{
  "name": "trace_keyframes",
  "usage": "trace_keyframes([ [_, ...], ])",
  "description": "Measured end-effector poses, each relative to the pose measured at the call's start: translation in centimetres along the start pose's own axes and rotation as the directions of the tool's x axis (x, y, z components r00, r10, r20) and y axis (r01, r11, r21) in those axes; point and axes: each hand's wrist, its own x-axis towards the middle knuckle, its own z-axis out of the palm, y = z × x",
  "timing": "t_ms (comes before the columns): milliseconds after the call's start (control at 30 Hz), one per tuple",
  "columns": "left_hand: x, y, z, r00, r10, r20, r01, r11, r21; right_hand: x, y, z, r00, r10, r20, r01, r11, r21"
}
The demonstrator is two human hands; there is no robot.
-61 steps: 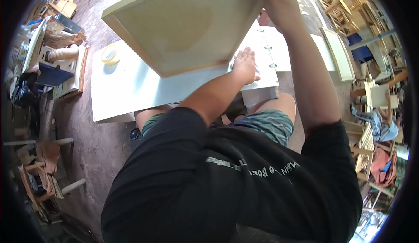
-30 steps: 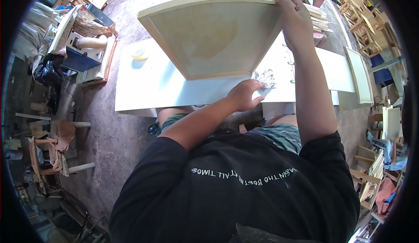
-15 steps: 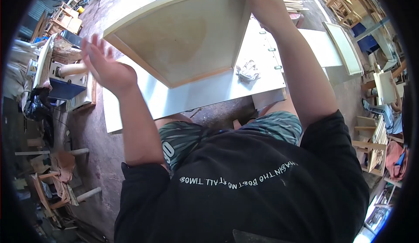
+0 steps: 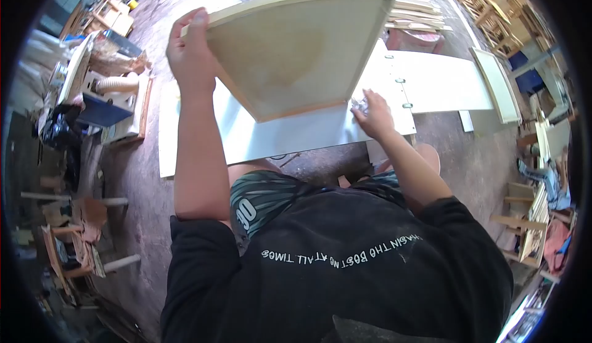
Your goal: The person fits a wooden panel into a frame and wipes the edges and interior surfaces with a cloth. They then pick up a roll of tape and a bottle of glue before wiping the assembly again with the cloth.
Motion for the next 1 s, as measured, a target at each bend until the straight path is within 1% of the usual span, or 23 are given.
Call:
trace_keyframes([
  [33,0.4,-0.1,0.4,0.999,0.032,0.03,-0.031,0.999,-0.037,-0.3,0.0,0.4,0.99,0.054,0.128,-0.057,0.998,0.018],
  [100,1.8,-0.9,-0.1,0.996,-0.01,0.089,0.018,0.995,-0.1,-0.6,-0.2,0.5,0.983,0.021,0.182,0.008,0.988,-0.156],
  [133,2.3,-0.8,-0.3,0.99,0.002,0.139,0.015,0.993,-0.121,-0.4,-0.4,0.4,0.991,0.036,0.128,-0.019,0.99,-0.137],
  [167,2.5,-0.8,-0.4,0.983,0.014,0.185,0.012,0.99,-0.138,0.2,0.4,0.4,0.988,0.101,0.119,-0.096,0.994,-0.047],
  [200,2.5,-0.2,-0.4,0.97,-0.025,0.242,0.068,0.983,-0.173,1.0,0.2,-0.1,0.979,0.163,0.121,-0.17,0.984,0.048],
  [233,2.4,-0.1,-0.4,0.967,-0.052,0.248,0.103,0.975,-0.196,1.2,-0.3,-0.4,0.967,0.219,0.131,-0.237,0.961,0.145],
  [267,2.4,0.0,-0.4,0.965,-0.076,0.253,0.134,0.966,-0.22,0.6,-0.7,-0.7,0.957,0.267,-0.116,-0.218,0.921,0.322],
  [300,2.6,0.0,-0.3,0.963,-0.094,0.253,0.159,0.955,-0.249,0.0,-4.1,-4.3,0.92,0.3,-0.252,-0.152,0.865,0.477],
  [333,2.9,-0.3,-0.3,0.961,-0.079,0.263,0.146,0.958,-0.246,0.0,-6.0,-5.5,0.842,0.358,-0.403,-0.046,0.792,0.608],
  [367,3.0,-0.7,-0.7,0.959,-0.073,0.275,0.142,0.961,-0.237,0.2,-8.5,-7.8,0.801,0.325,-0.503,0.08,0.775,0.627],
  [400,2.9,-0.9,-0.7,0.953,-0.071,0.294,0.141,0.964,-0.226,0.8,-10.6,-9.6,0.727,0.236,-0.645,0.213,0.815,0.538],
  [433,2.7,-0.9,-0.6,0.953,-0.073,0.293,0.142,0.965,-0.222,1.7,-12.8,-11.7,0.632,0.072,-0.772,0.322,0.881,0.347],
  [467,2.4,-0.7,-0.5,0.954,-0.071,0.293,0.14,0.966,-0.22,2.7,-14.5,-12.8,0.607,0.064,-0.792,0.379,0.853,0.36],
  [533,1.9,0.0,-0.1,0.952,-0.085,0.295,0.152,0.965,-0.212,5.0,-16.6,-13.5,0.555,-0.001,-0.832,0.411,0.87,0.273],
  [567,1.6,0.6,0.1,0.95,-0.103,0.294,0.168,0.964,-0.205,5.7,-17.5,-13.3,0.555,0.001,-0.832,0.393,0.881,0.264],
  [600,1.3,1.0,0.2,0.949,-0.123,0.291,0.185,0.963,-0.195,6.3,-18.3,-12.9,0.558,0.004,-0.83,0.376,0.89,0.257],
  [633,1.3,1.1,0.2,0.949,-0.096,0.3,0.16,0.967,-0.198,6.6,-19.0,-12.5,0.564,0.004,-0.826,0.361,0.898,0.251],
  [667,1.3,1.2,0.1,0.95,-0.07,0.306,0.136,0.97,-0.201,6.8,-19.5,-12.1,0.591,0.004,-0.807,0.356,0.896,0.266],
  [700,1.3,1.2,0.0,0.949,-0.045,0.311,0.113,0.972,-0.204,7.1,-19.8,-11.7,0.589,0.022,-0.808,0.367,0.884,0.291],
  [767,1.5,1.3,0.2,0.95,-0.062,0.305,0.129,0.97,-0.206,7.7,-19.9,-11.1,0.584,0.06,-0.809,0.382,0.86,0.339],
  [867,1.7,1.0,0.3,0.948,-0.08,0.308,0.148,0.967,-0.206,7.6,-20.2,-11.3,0.647,0.059,-0.76,0.362,0.854,0.374],
  [967,2.0,0.9,0.4,0.934,-0.109,0.342,0.181,0.966,-0.187,7.4,-22.1,-10.1,0.65,-0.038,-0.759,0.417,0.853,0.314],
  [1000,2.1,1.1,0.4,0.927,-0.118,0.355,0.19,0.966,-0.176,7.1,-23.3,-9.6,0.665,-0.042,-0.746,0.435,0.834,0.34],
])
